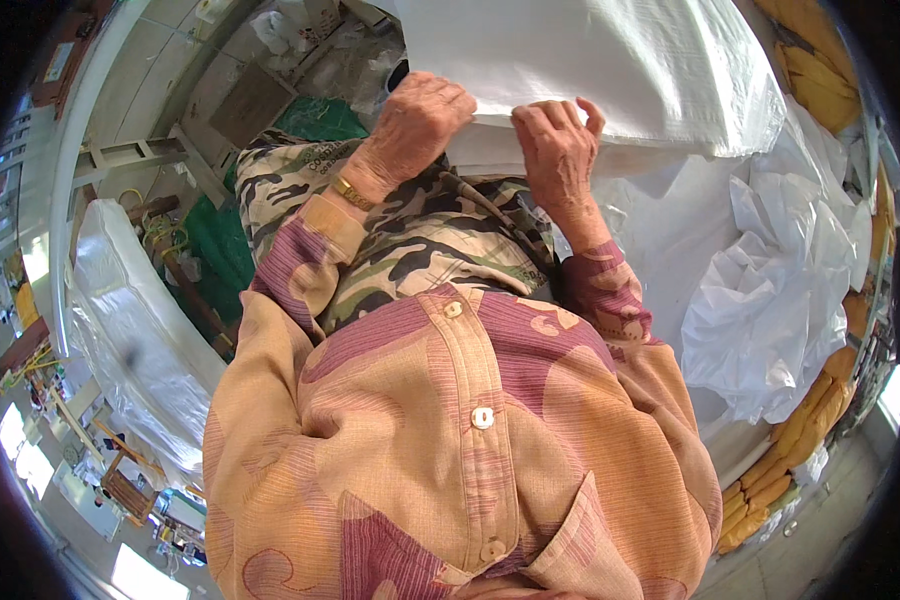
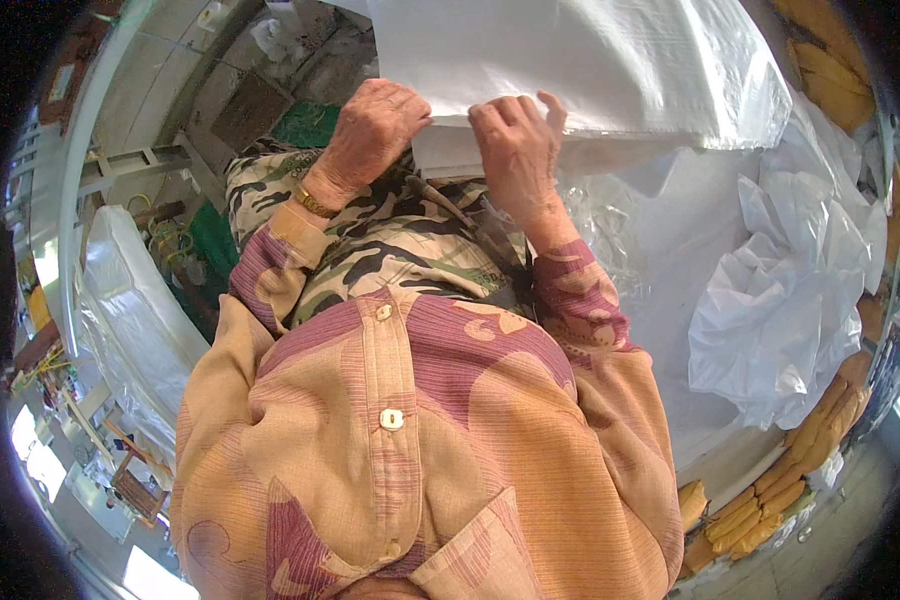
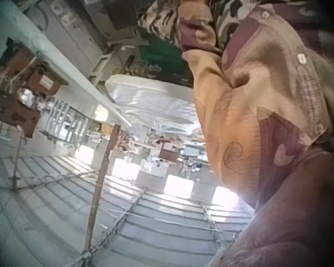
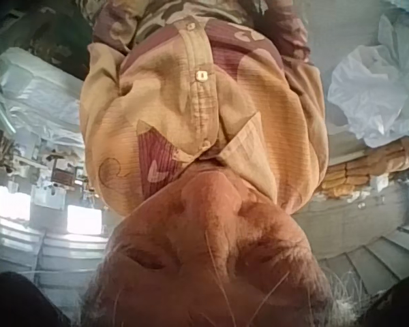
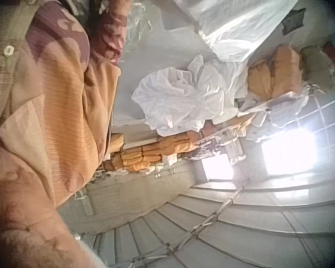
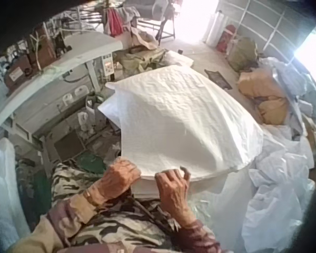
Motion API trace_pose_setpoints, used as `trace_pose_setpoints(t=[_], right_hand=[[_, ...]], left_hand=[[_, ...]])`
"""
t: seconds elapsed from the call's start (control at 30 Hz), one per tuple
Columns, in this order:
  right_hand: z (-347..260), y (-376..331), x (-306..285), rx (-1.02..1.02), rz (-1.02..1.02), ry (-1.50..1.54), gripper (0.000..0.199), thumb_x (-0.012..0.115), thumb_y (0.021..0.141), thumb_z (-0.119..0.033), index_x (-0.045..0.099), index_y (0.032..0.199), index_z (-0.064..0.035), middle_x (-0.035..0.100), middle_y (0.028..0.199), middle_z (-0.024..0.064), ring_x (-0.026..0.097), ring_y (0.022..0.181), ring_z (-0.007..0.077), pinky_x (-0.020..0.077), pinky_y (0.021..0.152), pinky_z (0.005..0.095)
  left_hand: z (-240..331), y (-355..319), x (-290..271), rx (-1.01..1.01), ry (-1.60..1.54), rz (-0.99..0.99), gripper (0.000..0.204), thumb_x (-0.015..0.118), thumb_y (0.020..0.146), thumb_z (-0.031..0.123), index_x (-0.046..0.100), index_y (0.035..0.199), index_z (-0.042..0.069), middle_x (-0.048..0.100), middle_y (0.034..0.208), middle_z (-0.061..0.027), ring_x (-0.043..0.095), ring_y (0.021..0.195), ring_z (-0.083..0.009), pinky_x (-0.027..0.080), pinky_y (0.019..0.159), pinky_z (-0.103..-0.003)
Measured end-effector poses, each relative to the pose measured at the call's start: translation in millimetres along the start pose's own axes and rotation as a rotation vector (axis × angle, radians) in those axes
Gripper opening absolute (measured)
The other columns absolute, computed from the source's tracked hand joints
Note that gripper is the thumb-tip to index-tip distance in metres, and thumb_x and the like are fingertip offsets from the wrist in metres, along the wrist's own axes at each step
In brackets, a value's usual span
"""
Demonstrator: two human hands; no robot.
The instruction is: The person aligns a plastic liner inside a woven sack, folds and creases the edges and corners of the sack over the liner by hand, and turns the sack over to fold the remaining sides.
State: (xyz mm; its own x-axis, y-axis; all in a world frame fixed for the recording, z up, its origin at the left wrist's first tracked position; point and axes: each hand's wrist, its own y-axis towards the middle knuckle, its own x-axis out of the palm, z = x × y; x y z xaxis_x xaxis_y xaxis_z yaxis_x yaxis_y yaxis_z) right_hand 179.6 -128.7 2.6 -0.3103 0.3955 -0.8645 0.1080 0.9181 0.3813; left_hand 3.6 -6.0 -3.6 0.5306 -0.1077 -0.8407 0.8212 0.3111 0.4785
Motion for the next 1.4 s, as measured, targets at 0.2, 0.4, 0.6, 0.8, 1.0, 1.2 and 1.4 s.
trace_pose_setpoints(t=[0.2, 0.4, 0.6, 0.8, 1.0, 1.2, 1.4], right_hand=[[7.3, 6.7, 0.1, 0.099, 0.023, 0.178, 0.004, 0.065, 0.087, -0.015, 0.067, 0.089, -0.0112, 0.065, 0.084, 0.0037, 0.062, 0.084, 0.0236, 0.0357, 0.097, 0.0426], [-10.8, 33.7, 1.6, 0.082, -0.058, 0.201, 0.009, 0.064, 0.089, -0.018, 0.068, 0.091, -0.01, 0.065, 0.085, 0.0056, 0.061, 0.085, 0.0249, 0.0369, 0.094, 0.0412], [-32.8, 62.4, 6.1, -0.079, 0.0, 0.152, 0.013, 0.062, 0.089, -0.018, 0.067, 0.091, -0.0066, 0.063, 0.082, 0.006, 0.061, 0.08, 0.0239, 0.04, 0.088, 0.0385], [-38.5, 62.1, -4.0, -0.003, -0.124, 0.222, 0.009, 0.061, 0.088, -0.017, 0.066, 0.088, -0.0089, 0.063, 0.084, 0.006, 0.061, 0.086, 0.0248, 0.0412, 0.078, 0.0388], [-34.7, 58.2, -9.6, -0.094, -0.155, 0.018, 0.009, 0.061, 0.087, -0.016, 0.066, 0.089, -0.0085, 0.062, 0.083, 0.0063, 0.061, 0.081, 0.0263, 0.0428, 0.075, 0.0381], [-43.8, 62.5, -17.9, -0.141, -0.311, -0.176, 0.008, 0.062, 0.084, -0.014, 0.063, 0.084, -0.0062, 0.065, 0.084, 0.0093, 0.065, 0.086, 0.0244, 0.0468, 0.07, 0.0394], [-41.6, 63.4, -11.4, -0.149, -0.299, -0.2, 0.012, 0.066, 0.082, -0.016, 0.063, 0.086, -0.0052, 0.065, 0.084, 0.01, 0.065, 0.086, 0.0269, 0.0502, 0.067, 0.0402]], left_hand=[[-38.7, -23.9, -14.4, -0.314, -0.363, 0.108, 0.015, 0.074, 0.083, 0.017, 0.066, 0.088, 0.006, 0.067, 0.087, -0.0063, 0.064, 0.084, -0.0209, 0.05, 0.078, -0.032], [-41.9, -24.0, -11.3, -0.607, -0.699, 0.155, 0.024, 0.076, 0.085, 0.024, 0.07, 0.089, 0.001, 0.068, 0.078, -0.0028, 0.061, 0.075, -0.0093, 0.05, 0.069, -0.027], [-40.5, -18.9, -14.7, -0.621, -0.687, 0.154, 0.026, 0.077, 0.083, 0.026, 0.069, 0.089, 0.002, 0.068, 0.079, -0.0037, 0.061, 0.075, -0.0107, 0.049, 0.07, -0.027], [-38.9, -14.5, -7.1, -0.574, -0.742, 0.148, 0.029, 0.078, 0.081, 0.03, 0.07, 0.087, 0.004, 0.065, 0.077, -0.0029, 0.059, 0.073, -0.0104, 0.048, 0.067, -0.027], [-34.5, -2.9, -8.4, -0.433, -0.673, 0.106, 0.029, 0.079, 0.079, 0.032, 0.071, 0.088, 0.006, 0.065, 0.075, -0.0046, 0.06, 0.068, -0.015, 0.049, 0.065, -0.029], [-31.7, -2.5, -7.5, -0.3, -0.427, 0.071, 0.023, 0.076, 0.081, 0.033, 0.072, 0.09, 0.013, 0.066, 0.084, -0.0015, 0.063, 0.084, -0.0182, 0.038, 0.098, -0.045], [-18.7, 4.5, -11.1, -0.253, -0.269, 0.001, 0.014, 0.071, 0.084, 0.027, 0.068, 0.081, 0.013, 0.062, 0.08, 0.0014, 0.061, 0.088, -0.016, 0.028, 0.105, -0.052]])
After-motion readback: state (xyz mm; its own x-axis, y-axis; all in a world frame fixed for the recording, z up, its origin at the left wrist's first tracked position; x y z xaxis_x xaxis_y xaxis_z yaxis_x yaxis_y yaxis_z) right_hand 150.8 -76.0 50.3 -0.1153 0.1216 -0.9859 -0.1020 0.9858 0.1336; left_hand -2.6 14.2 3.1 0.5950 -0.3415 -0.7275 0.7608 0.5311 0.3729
